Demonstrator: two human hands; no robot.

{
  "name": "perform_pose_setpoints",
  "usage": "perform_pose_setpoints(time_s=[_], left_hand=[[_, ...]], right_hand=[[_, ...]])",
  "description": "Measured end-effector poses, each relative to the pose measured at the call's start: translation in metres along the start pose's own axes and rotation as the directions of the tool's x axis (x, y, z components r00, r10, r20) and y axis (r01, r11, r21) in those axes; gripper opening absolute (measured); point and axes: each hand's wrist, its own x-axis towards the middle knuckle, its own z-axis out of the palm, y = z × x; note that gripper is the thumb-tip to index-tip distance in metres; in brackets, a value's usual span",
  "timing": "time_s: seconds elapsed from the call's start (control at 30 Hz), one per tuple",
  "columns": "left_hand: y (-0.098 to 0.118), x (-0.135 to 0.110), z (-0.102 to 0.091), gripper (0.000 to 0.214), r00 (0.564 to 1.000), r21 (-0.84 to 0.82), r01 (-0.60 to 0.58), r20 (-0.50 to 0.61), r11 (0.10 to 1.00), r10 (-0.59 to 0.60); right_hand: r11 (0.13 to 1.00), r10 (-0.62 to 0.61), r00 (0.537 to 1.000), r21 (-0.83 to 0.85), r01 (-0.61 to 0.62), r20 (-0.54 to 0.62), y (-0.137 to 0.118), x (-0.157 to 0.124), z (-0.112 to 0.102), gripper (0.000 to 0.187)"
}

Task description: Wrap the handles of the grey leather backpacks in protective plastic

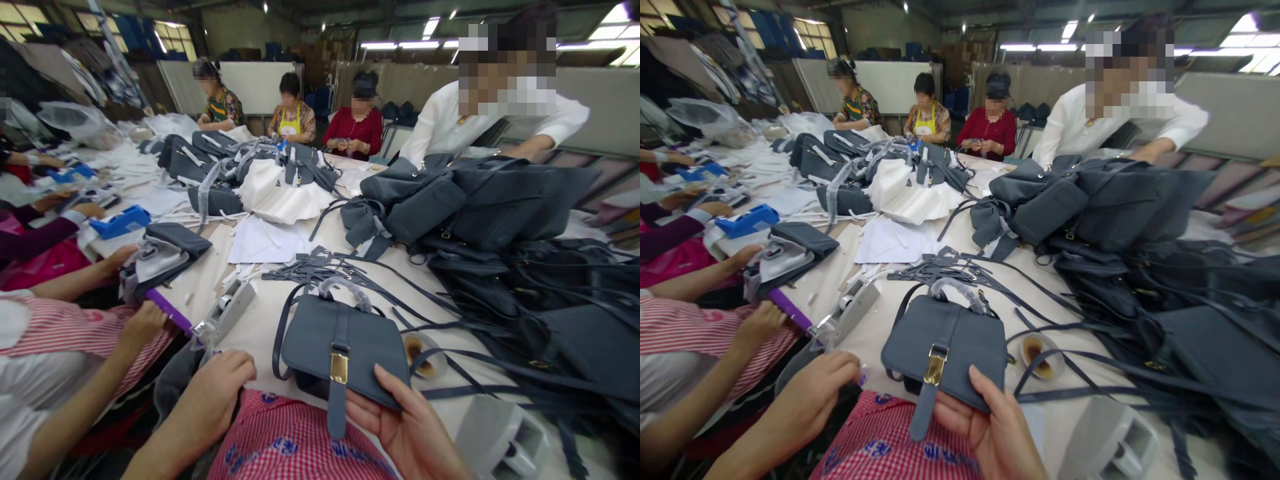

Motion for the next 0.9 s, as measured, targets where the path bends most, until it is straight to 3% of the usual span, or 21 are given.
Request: perform_pose_setpoints(time_s=[0.07,0.2,0.27,0.33,0.4,0.53,0.63,0.7,0.77,0.8,0.83,0.9], left_hand=[[-0.004,-0.001,0.005,0.025,0.996,0.028,0.021,-0.089,0.999,-0.018],[0.007,0.013,0.000,0.017,0.986,-0.009,0.165,0.027,0.986,-0.165],[0.018,0.025,-0.002,0.020,0.987,-0.005,0.135,0.091,0.991,-0.134],[0.028,0.037,0.004,0.021,0.994,-0.041,0.028,0.107,0.999,-0.023],[0.036,0.047,0.021,0.023,0.992,-0.084,-0.040,0.116,0.996,0.050],[0.041,0.058,0.070,0.045,0.989,-0.015,-0.007,0.147,1.000,0.009],[0.038,0.062,0.096,0.014,0.980,0.054,-0.032,0.200,0.998,0.020],[0.037,0.064,0.102,0.012,0.966,0.047,-0.059,0.253,0.997,0.045],[0.037,0.065,0.100,0.016,0.964,0.023,-0.075,0.259,0.997,0.066],[0.039,0.066,0.098,0.017,0.966,0.009,-0.085,0.244,0.996,0.080],[0.041,0.067,0.096,0.017,0.970,-0.006,-0.099,0.221,0.995,0.098],[0.046,0.072,0.090,0.017,0.978,-0.037,-0.128,0.163,0.991,0.132]], right_hand=[[1.000,-0.006,1.000,0.004,0.006,-0.003,-0.012,0.001,0.004,0.031],[1.000,-0.009,1.000,-0.005,0.009,0.002,-0.036,0.000,0.019,0.017],[1.000,-0.012,1.000,-0.013,0.012,0.011,-0.045,0.000,0.025,0.015],[1.000,-0.013,0.999,-0.012,0.013,0.029,-0.052,0.001,0.031,0.016],[1.000,-0.013,0.999,-0.004,0.013,0.052,-0.059,0.002,0.035,0.020],[0.998,-0.058,0.990,0.009,0.057,0.126,-0.074,0.007,0.049,0.036],[0.974,-0.221,0.954,0.001,0.225,0.202,-0.084,0.017,0.059,0.046],[0.920,-0.353,0.902,-0.081,0.382,0.247,-0.087,0.029,0.060,0.051],[0.807,-0.388,0.862,-0.332,0.489,0.325,-0.085,0.043,0.053,0.052],[0.698,-0.346,0.858,-0.507,0.505,0.379,-0.081,0.049,0.049,0.051],[0.541,-0.258,0.865,-0.677,0.499,0.431,-0.077,0.055,0.043,0.052],[0.120,-0.001,0.878,-0.871,0.476,0.479,-0.065,0.064,0.035,0.060]])
